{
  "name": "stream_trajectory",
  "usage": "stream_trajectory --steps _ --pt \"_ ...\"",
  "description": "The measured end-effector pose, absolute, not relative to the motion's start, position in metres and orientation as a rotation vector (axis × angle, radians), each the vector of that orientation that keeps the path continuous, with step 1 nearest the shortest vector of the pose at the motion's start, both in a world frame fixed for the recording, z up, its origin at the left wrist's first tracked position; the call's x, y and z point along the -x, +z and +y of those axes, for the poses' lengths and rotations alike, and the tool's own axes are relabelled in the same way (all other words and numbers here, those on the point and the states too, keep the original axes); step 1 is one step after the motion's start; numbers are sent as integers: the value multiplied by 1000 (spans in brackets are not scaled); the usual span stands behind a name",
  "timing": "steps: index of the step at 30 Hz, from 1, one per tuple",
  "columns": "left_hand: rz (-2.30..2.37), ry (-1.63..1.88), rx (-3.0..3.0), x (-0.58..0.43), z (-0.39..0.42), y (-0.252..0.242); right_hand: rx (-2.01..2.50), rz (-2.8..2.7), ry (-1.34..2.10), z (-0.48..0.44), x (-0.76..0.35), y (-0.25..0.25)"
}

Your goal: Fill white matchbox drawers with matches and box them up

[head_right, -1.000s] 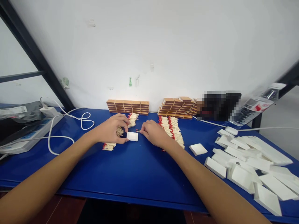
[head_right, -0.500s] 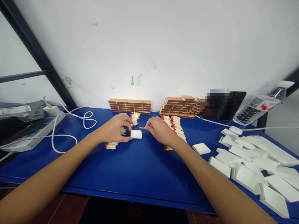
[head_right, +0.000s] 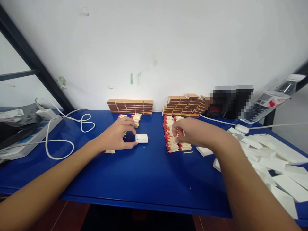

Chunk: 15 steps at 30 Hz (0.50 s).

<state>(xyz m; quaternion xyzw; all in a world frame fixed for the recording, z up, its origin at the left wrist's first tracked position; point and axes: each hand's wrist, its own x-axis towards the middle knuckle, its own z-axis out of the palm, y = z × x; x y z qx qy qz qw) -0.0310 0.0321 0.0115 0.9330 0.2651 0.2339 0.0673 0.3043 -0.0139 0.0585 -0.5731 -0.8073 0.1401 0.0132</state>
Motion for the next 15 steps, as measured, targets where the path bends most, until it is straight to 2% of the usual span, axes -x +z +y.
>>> stream_trajectory --steps 2,4,15 --pt "794 696 -2803 30 32 10 1941 -2509 704 -21 -316 58" --pt "793 687 -2793 29 31 8 2000 -2475 810 -24 -316 55" --pt "740 673 -2775 24 23 10 1889 -2494 832 -21 -290 53"
